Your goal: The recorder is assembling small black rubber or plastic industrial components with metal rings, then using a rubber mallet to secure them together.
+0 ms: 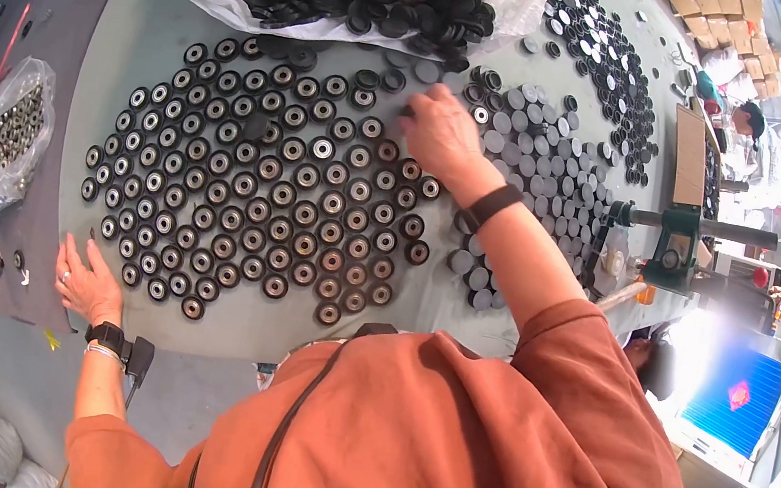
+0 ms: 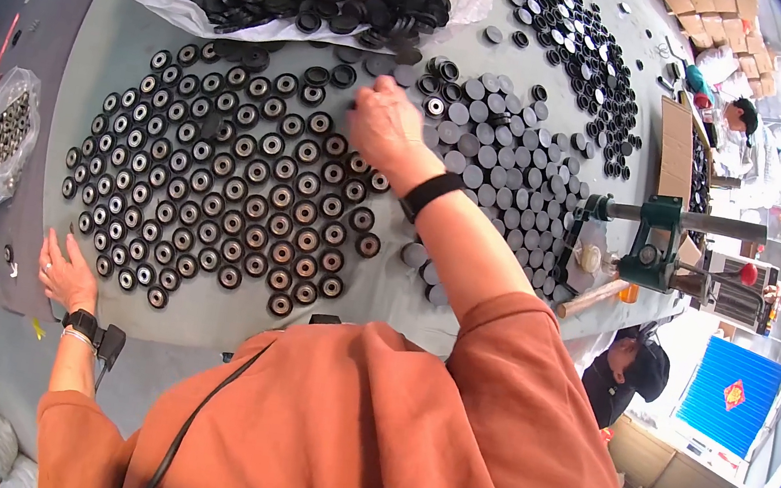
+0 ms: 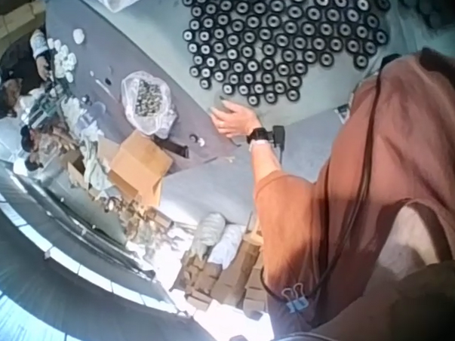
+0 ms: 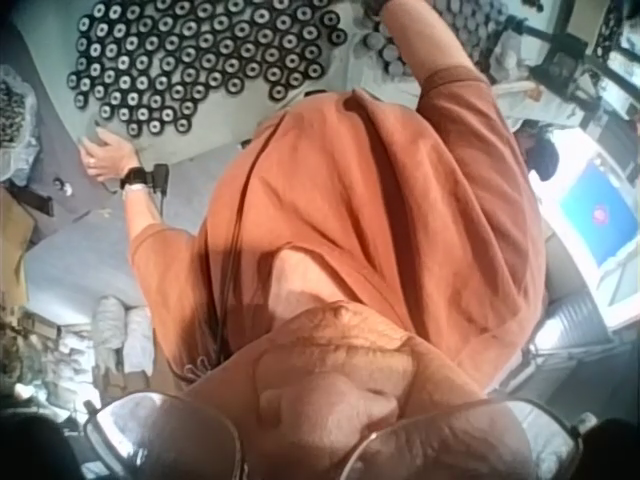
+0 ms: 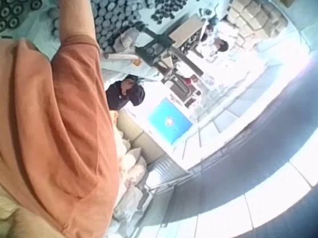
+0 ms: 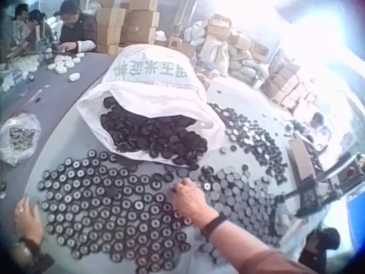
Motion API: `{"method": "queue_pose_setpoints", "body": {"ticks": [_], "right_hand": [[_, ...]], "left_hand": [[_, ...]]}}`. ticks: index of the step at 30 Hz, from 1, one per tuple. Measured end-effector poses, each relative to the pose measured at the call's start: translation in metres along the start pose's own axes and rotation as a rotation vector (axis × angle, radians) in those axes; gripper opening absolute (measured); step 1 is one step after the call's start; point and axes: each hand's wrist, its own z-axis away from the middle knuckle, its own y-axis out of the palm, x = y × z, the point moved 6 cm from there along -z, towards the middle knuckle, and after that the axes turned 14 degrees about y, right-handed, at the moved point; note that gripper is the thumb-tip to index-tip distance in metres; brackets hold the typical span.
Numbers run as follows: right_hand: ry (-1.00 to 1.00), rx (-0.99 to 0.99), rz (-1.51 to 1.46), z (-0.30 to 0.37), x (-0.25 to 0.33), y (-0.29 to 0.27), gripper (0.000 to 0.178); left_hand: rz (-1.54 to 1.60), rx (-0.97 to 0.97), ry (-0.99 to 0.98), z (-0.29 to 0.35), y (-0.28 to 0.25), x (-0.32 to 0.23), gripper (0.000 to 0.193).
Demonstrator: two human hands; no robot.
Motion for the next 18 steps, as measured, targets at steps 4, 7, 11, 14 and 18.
{"method": "queue_pose_setpoints", "body": {"ticks": [4,7,11,14,18], "right_hand": [[0.056,-0.159,0.128,-0.004,-0.007,-0.017,0.030],[-0.133,-0.031,-0.090,-0.017,0.021,0.002,0.036],[-0.339,-0.054,-0.011,-0.027,0.045,0.002,0.035],[-0.313,-0.150,-0.025,-0.022,0.030,-0.010,0.017],[-0.181,-0.140,-0.021,-0.001,-0.009,-0.016,0.021]], "left_hand": [[0.001,0.008,-0.020,0.002,-0.004,0.001,0.047],[0.003,-0.005,-0.006,0.002,-0.003,0.001,0.046],[-0.015,-0.017,0.006,0.002,-0.001,0.002,0.045],[-0.003,0.002,-0.018,0.003,-0.005,0.003,0.044],[0.003,0.005,-0.021,0.002,-0.005,0.002,0.045]]}}
